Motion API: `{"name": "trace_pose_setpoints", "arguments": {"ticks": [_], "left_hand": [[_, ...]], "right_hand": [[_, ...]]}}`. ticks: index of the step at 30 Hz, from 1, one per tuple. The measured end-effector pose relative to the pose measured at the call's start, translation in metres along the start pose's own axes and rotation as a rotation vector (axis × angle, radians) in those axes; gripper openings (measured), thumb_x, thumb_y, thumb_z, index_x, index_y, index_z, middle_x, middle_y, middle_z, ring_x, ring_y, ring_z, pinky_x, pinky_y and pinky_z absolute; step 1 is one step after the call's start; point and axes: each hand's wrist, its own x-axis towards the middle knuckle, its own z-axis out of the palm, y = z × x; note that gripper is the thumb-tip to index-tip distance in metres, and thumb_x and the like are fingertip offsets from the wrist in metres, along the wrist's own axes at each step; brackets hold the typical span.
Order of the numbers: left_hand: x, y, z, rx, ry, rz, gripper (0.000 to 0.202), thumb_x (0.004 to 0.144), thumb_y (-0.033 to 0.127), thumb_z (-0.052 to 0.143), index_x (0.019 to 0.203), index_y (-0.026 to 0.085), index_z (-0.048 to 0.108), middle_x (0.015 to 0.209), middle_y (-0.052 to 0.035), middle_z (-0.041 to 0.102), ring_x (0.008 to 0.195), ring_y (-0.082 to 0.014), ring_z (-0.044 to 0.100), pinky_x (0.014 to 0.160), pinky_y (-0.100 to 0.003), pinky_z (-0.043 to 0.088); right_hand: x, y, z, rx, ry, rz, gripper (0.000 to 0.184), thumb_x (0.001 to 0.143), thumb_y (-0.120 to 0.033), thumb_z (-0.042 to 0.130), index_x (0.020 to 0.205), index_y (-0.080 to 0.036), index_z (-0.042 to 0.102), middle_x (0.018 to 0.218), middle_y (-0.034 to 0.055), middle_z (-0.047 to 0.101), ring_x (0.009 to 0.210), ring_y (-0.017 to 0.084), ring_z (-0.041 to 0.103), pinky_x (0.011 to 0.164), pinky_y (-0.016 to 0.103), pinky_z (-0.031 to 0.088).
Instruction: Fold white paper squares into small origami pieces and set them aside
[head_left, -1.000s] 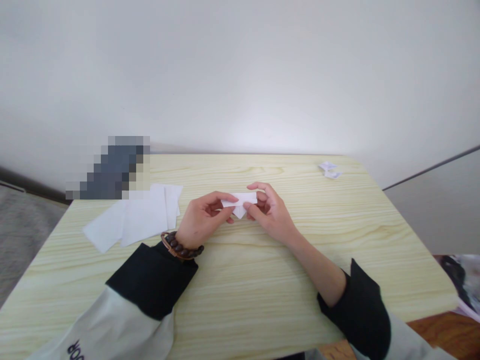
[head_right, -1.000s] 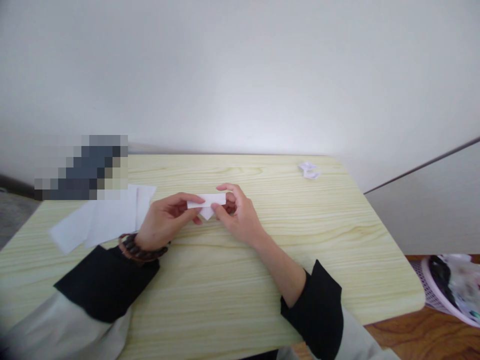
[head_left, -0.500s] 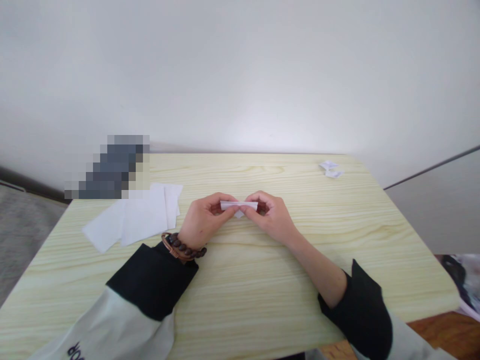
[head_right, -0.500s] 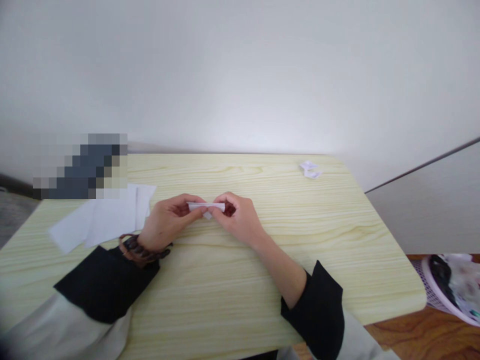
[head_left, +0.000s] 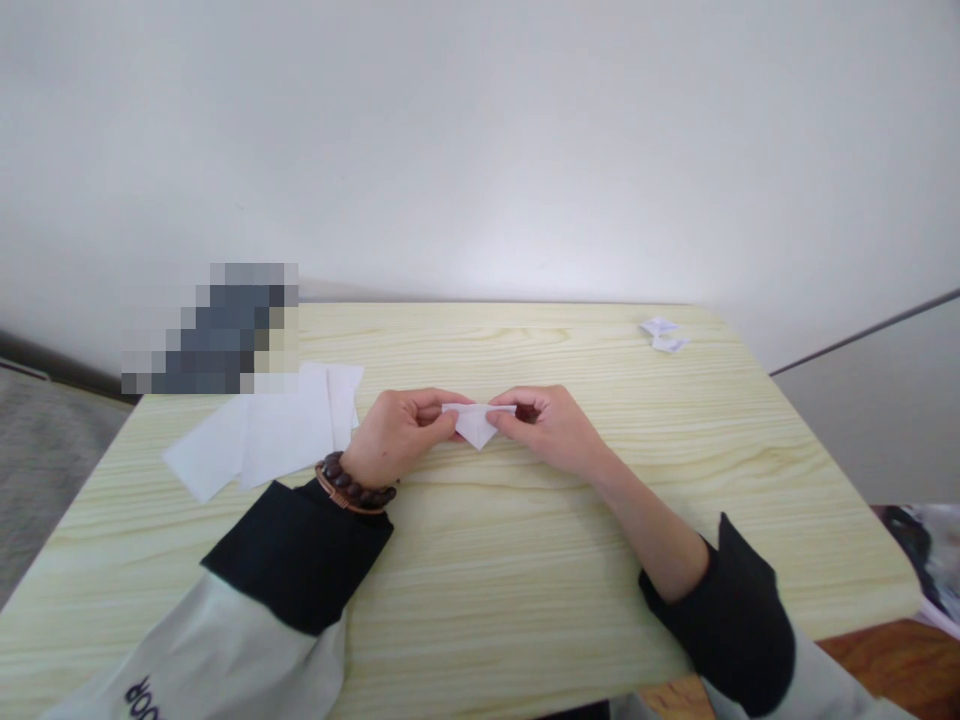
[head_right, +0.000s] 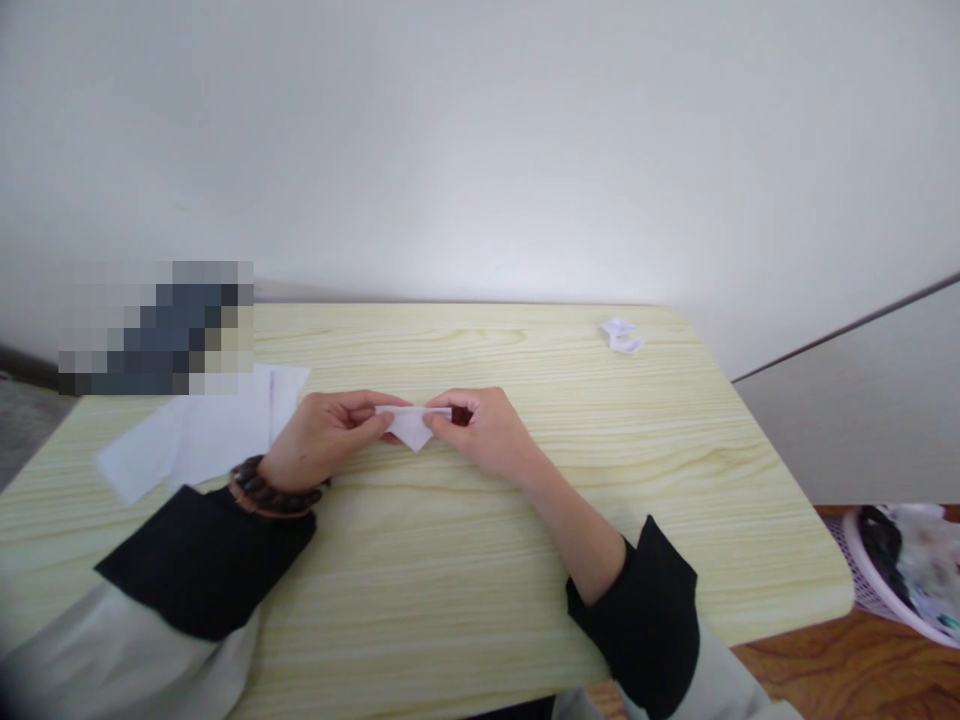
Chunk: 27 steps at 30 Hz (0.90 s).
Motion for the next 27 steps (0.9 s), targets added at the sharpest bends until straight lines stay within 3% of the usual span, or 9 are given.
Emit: {"name": "trace_pose_setpoints", "arguments": {"ticks": [3, 7, 14, 18, 23, 27], "left_hand": [[0.001, 0.000, -0.005, -0.046, -0.057, -0.022, 0.029, 0.070, 0.030, 0.064, 0.093, 0.014, 0.070, 0.074, -0.0025, 0.075, 0.069, -0.0184, 0.071, 0.067, -0.024, 0.057], [0.003, -0.004, -0.011, -0.061, -0.140, -0.035, 0.035, 0.070, 0.030, 0.066, 0.102, 0.015, 0.067, 0.071, -0.0016, 0.075, 0.071, -0.0187, 0.072, 0.071, -0.025, 0.056], [0.006, -0.009, -0.012, -0.161, -0.205, -0.079, 0.035, 0.068, 0.030, 0.069, 0.099, 0.015, 0.066, 0.086, -0.0055, 0.075, 0.079, -0.0196, 0.072, 0.076, -0.028, 0.056], [0.005, -0.007, -0.005, -0.139, -0.138, -0.025, 0.030, 0.068, 0.033, 0.071, 0.091, 0.014, 0.065, 0.083, -0.0046, 0.075, 0.076, -0.0184, 0.071, 0.070, -0.026, 0.057], [0.002, -0.004, 0.004, 0.032, -0.013, 0.014, 0.026, 0.069, 0.037, 0.070, 0.081, 0.015, 0.067, 0.069, -0.0013, 0.072, 0.063, -0.0151, 0.068, 0.060, -0.022, 0.055], [0.003, -0.006, 0.001, -0.032, -0.035, -0.017, 0.026, 0.072, 0.035, 0.066, 0.090, 0.015, 0.069, 0.075, -0.0028, 0.074, 0.069, -0.0169, 0.070, 0.067, -0.026, 0.057]], "right_hand": [[0.000, 0.002, -0.005, 0.068, -0.079, 0.028, 0.020, 0.083, -0.028, 0.057, 0.089, -0.017, 0.072, 0.067, 0.0000, 0.067, 0.056, 0.010, 0.056, 0.052, 0.021, 0.040], [0.000, 0.004, -0.010, 0.237, -0.153, 0.078, 0.021, 0.082, -0.025, 0.057, 0.095, -0.018, 0.072, 0.085, 0.0035, 0.072, 0.071, 0.014, 0.067, 0.068, 0.026, 0.051], [0.001, 0.009, -0.017, 0.348, -0.226, 0.096, 0.025, 0.083, -0.022, 0.055, 0.103, -0.017, 0.070, 0.090, 0.0039, 0.073, 0.077, 0.014, 0.070, 0.074, 0.027, 0.054], [0.001, 0.006, -0.010, 0.312, -0.163, 0.095, 0.025, 0.081, -0.026, 0.058, 0.101, -0.016, 0.069, 0.087, 0.0046, 0.073, 0.074, 0.014, 0.068, 0.070, 0.026, 0.053], [0.000, 0.002, 0.001, 0.027, -0.032, 0.029, 0.018, 0.079, -0.029, 0.061, 0.086, -0.016, 0.072, 0.069, 0.0013, 0.069, 0.056, 0.010, 0.058, 0.052, 0.021, 0.043], [0.001, 0.004, -0.003, 0.144, -0.076, 0.065, 0.019, 0.081, -0.023, 0.057, 0.092, -0.018, 0.072, 0.078, 0.0017, 0.072, 0.064, 0.011, 0.063, 0.058, 0.022, 0.048]]}}
